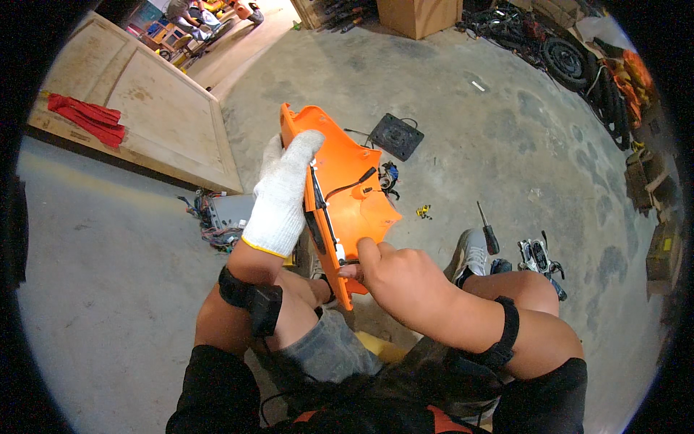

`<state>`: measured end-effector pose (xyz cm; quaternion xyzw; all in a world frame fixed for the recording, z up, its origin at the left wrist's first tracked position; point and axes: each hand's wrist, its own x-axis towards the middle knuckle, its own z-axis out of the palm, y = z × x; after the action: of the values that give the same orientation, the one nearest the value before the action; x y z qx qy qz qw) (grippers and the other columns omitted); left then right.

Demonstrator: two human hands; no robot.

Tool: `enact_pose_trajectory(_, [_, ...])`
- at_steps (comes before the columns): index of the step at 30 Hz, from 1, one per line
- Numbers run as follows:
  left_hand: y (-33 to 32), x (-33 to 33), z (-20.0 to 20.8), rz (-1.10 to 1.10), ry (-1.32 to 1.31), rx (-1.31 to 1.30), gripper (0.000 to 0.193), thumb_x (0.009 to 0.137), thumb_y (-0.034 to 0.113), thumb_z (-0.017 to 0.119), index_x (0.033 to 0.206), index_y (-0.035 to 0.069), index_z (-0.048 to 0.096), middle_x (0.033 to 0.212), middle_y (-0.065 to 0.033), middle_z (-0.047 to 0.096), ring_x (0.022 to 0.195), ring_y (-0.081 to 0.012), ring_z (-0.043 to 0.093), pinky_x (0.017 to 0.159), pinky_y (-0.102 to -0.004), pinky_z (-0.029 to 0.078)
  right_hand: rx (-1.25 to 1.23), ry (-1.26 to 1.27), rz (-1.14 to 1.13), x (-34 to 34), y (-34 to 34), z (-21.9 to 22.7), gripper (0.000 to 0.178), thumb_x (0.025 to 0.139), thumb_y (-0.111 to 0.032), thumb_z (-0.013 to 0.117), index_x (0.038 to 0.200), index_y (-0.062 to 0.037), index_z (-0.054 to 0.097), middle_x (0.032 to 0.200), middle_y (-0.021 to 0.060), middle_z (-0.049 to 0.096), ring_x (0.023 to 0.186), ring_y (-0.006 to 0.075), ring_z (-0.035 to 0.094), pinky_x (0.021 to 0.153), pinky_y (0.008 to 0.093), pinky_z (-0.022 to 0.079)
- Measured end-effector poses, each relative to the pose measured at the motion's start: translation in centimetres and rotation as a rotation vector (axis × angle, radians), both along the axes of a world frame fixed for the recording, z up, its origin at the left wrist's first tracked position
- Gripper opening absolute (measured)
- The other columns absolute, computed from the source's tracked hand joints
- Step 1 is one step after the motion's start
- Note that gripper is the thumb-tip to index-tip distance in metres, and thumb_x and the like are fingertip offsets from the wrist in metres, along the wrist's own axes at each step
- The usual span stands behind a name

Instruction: Disassembling and inspecting the internal components and wiring of an orange motorcycle fairing.

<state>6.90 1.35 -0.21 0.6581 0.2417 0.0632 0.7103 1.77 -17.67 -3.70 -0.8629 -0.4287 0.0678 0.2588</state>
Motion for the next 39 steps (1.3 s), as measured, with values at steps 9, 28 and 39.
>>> enact_pose_trajectory(9, [-0.3, -0.1, 0.1, 0.024, -0.038, 0.017, 0.053, 0.084, 0.033, 0.067, 0.121, 0.000, 0.051, 0.091, -0.0064, 0.055, 0.078, -0.0146, 0.056, 0.070, -0.0299, 0.051, -0.033, 0.124, -0.070, -0.2, 0.5, -0.2, 0.022, 0.096, -0.022, 0.057, 0.085, -0.0034, 0.054, 0.068, 0.0165, 0.060, 0.059, 0.0372, 0.062, 0.051, 0.0452, 0.050])
enact_pose_trajectory(28, [-0.4, -0.7, 0.4, 0.043, -0.058, -0.026, 0.056, 0.083, 0.031, 0.069, 0.124, -0.002, 0.049, 0.095, -0.0093, 0.057, 0.080, -0.0169, 0.058, 0.071, -0.0313, 0.052, 0.037, 0.255, -0.047, 0.3, 0.4, 0.1, 0.019, 0.098, -0.018, 0.053, 0.094, 0.0002, 0.049, 0.067, 0.0223, 0.060, 0.063, 0.0442, 0.060, 0.056, 0.0502, 0.048])
enact_pose_trajectory(39, [0.6, 0.0, -0.6, 0.024, -0.032, -0.040, 0.056, 0.083, 0.028, 0.069, 0.124, -0.002, 0.045, 0.098, -0.0116, 0.057, 0.082, -0.0194, 0.061, 0.071, -0.0335, 0.054, 0.125, 0.134, 0.091, 0.2, 0.1, 0.2, 0.023, 0.083, -0.011, 0.060, 0.098, -0.0016, 0.046, 0.090, 0.0195, 0.064, 0.077, 0.0402, 0.064, 0.062, 0.0466, 0.052])
